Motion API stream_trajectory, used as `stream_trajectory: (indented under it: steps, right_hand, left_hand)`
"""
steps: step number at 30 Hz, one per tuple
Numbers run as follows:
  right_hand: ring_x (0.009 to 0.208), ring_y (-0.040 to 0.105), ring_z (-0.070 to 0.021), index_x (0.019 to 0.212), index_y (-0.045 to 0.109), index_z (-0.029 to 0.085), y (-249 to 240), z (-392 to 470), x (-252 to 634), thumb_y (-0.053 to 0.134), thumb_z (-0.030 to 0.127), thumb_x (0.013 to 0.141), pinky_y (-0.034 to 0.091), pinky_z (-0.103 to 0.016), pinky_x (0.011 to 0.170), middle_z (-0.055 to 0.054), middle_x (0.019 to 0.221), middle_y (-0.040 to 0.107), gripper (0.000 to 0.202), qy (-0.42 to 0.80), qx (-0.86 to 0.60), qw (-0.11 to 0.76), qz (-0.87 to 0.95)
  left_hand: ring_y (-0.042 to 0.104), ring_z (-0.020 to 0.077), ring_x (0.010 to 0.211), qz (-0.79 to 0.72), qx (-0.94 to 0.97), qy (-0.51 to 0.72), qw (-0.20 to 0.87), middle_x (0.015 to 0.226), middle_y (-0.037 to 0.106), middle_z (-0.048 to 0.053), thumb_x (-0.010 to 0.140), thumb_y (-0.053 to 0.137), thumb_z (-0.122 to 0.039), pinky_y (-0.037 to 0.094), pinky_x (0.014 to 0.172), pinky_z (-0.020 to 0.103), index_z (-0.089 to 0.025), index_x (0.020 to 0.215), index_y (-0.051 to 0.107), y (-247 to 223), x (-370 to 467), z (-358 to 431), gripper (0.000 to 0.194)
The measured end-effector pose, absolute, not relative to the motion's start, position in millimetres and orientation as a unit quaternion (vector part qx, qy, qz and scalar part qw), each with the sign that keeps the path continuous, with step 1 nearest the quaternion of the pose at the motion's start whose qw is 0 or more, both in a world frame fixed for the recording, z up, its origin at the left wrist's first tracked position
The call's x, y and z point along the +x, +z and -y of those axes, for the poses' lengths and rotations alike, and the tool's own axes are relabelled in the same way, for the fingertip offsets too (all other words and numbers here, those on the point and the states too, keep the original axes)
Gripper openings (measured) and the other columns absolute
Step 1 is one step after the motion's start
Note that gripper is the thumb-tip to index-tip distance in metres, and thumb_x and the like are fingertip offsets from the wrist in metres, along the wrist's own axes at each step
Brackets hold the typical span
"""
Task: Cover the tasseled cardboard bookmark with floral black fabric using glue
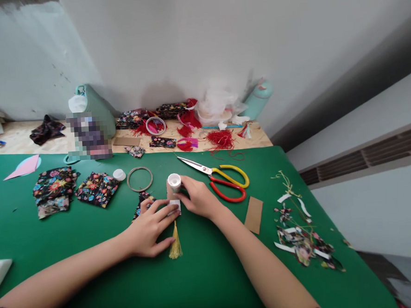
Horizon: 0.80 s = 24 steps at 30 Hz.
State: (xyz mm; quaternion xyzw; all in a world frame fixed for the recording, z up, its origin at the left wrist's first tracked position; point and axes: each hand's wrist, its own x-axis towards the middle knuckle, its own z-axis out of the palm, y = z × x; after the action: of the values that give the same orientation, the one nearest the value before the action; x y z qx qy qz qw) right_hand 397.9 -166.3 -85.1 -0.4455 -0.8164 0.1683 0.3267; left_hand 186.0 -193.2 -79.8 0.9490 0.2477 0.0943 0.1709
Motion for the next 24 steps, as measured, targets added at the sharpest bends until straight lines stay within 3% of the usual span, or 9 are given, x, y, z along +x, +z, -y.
stream_trajectory:
  steps: [8, 18, 24]
  right_hand:
    - [0.09, 0.065, -0.0247, 0.112, 0.047, 0.018, -91.7, 163.2, 395.1, 0.052, 0.018, 0.085, 0.055, -0.037, 0.075, -0.012, 0.1, 0.064, 0.027, 0.123, -0.457, 0.338, 0.814]
    - [0.088, 0.065, -0.0235, 0.108, 0.051, 0.02, -85.5, 169.1, 397.5, 0.053, 0.019, 0.085, 0.055, -0.036, 0.074, -0.011, 0.1, 0.065, 0.024, 0.2, -0.448, 0.329, 0.807]
    - [0.094, 0.064, -0.0242, 0.113, 0.049, 0.017, -95.4, 153.7, 392.5, 0.051, 0.019, 0.085, 0.053, -0.039, 0.082, -0.013, 0.106, 0.063, 0.028, 0.197, -0.466, 0.347, 0.79]
  left_hand:
    - [0.039, 0.0325, 0.119, -0.245, 0.95, 0.096, 0.171, 0.131, 0.051, 0.013, 0.087, 0.041, -0.046, 0.021, 0.099, 0.052, -0.016, 0.131, 0.046, -79.4, 186.5, 192.5, 0.053]
    - [0.04, 0.0314, 0.119, -0.244, 0.95, 0.097, 0.166, 0.132, 0.05, 0.013, 0.088, 0.041, -0.045, 0.023, 0.098, 0.051, -0.017, 0.13, 0.047, -79.3, 185.8, 191.1, 0.051]
    - [0.041, 0.0315, 0.118, -0.245, 0.951, 0.096, 0.162, 0.13, 0.051, 0.012, 0.088, 0.041, -0.045, 0.023, 0.098, 0.051, -0.017, 0.129, 0.049, -78.3, 185.6, 190.6, 0.05]
